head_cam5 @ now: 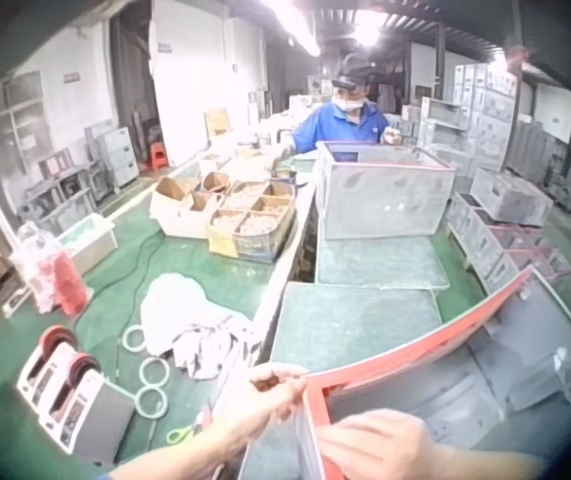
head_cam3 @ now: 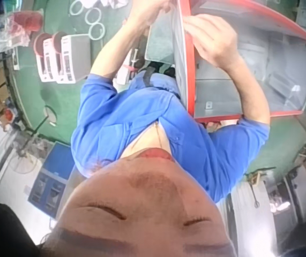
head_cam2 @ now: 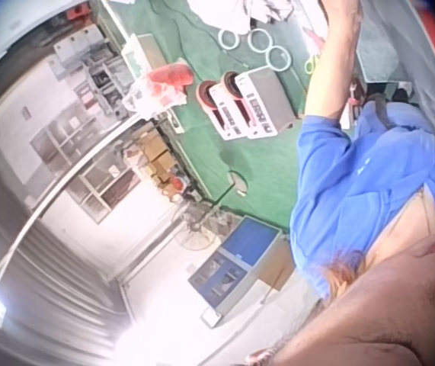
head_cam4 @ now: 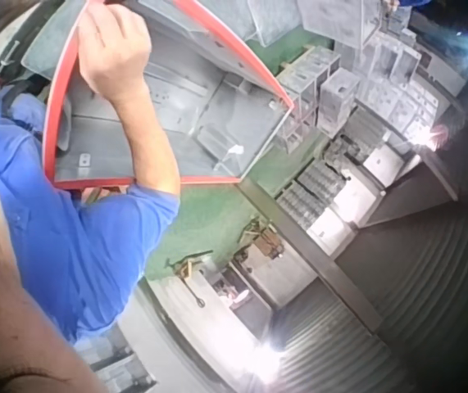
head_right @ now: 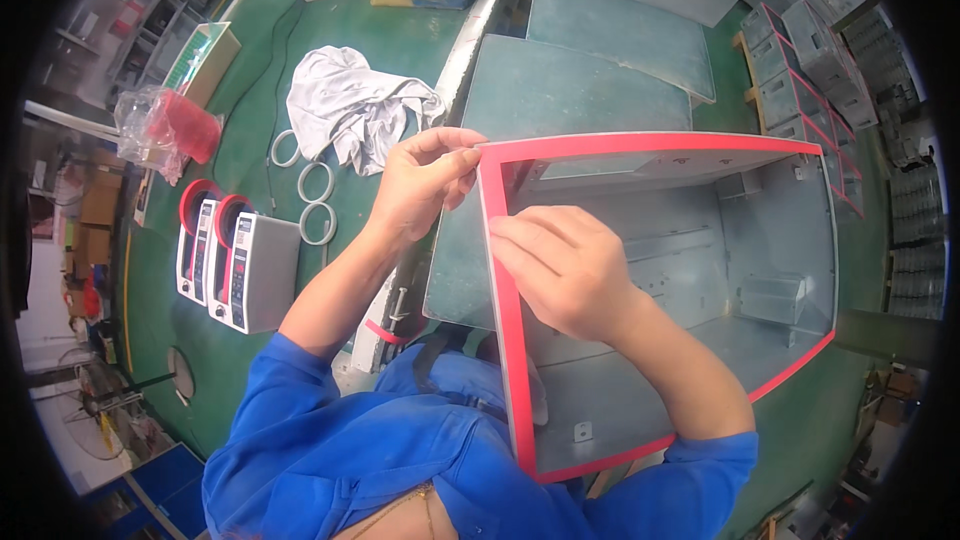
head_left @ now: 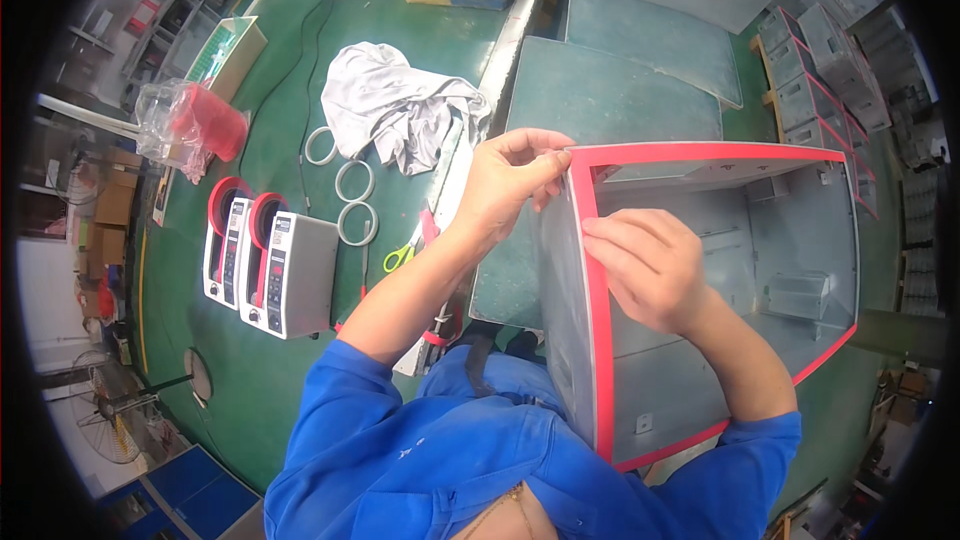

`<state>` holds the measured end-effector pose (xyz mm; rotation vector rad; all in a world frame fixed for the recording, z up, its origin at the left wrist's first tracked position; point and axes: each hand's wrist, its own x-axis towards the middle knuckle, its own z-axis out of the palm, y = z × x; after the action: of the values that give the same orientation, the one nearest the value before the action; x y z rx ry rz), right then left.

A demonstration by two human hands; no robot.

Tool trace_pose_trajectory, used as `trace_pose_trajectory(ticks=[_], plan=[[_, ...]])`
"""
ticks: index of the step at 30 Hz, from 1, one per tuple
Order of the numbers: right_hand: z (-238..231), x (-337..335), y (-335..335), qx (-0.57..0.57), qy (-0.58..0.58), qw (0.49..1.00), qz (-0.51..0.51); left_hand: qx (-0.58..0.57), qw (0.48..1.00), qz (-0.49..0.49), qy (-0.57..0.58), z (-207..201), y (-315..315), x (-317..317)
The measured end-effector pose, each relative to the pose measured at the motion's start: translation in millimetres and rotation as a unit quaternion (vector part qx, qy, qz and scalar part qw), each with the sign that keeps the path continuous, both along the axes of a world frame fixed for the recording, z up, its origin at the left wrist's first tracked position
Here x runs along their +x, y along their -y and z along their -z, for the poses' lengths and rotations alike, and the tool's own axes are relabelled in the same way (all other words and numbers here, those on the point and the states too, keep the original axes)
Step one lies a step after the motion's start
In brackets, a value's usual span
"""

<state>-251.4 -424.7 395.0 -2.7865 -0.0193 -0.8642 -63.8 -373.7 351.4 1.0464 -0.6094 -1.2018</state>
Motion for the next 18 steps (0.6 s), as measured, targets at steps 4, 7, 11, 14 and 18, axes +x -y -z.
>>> trace_pose_trajectory(ticks=[4, 7, 11, 14, 18], plan=[[-3.7, 0.1, -0.6, 0.008, 0.040, 0.998, 0.057, 0.007, 1.000, -0.001, 0.009, -0.1, -0.7, -0.3], [-5.8, 3.6, -3.3, -0.007, 0.033, 0.997, 0.063, 0.003, 1.000, -0.003, 0.008, 0.0, 0.0, 0.0], [2.4, 2.1, -6.1, 0.010, 0.040, 0.999, 0.018, 0.006, 1.000, 0.000, 0.015, -3.7, -0.1, -1.7], [-2.4, -1.3, -6.4, 0.043, 0.028, 0.999, -0.007, 0.013, 1.000, -0.005, 0.024, -4.5, -0.6, -0.8], [-6.3, 5.3, -8.7, 0.026, 0.066, 0.995, 0.063, 0.016, 1.000, -0.006, 0.022, -3.8, -0.3, -0.7]])
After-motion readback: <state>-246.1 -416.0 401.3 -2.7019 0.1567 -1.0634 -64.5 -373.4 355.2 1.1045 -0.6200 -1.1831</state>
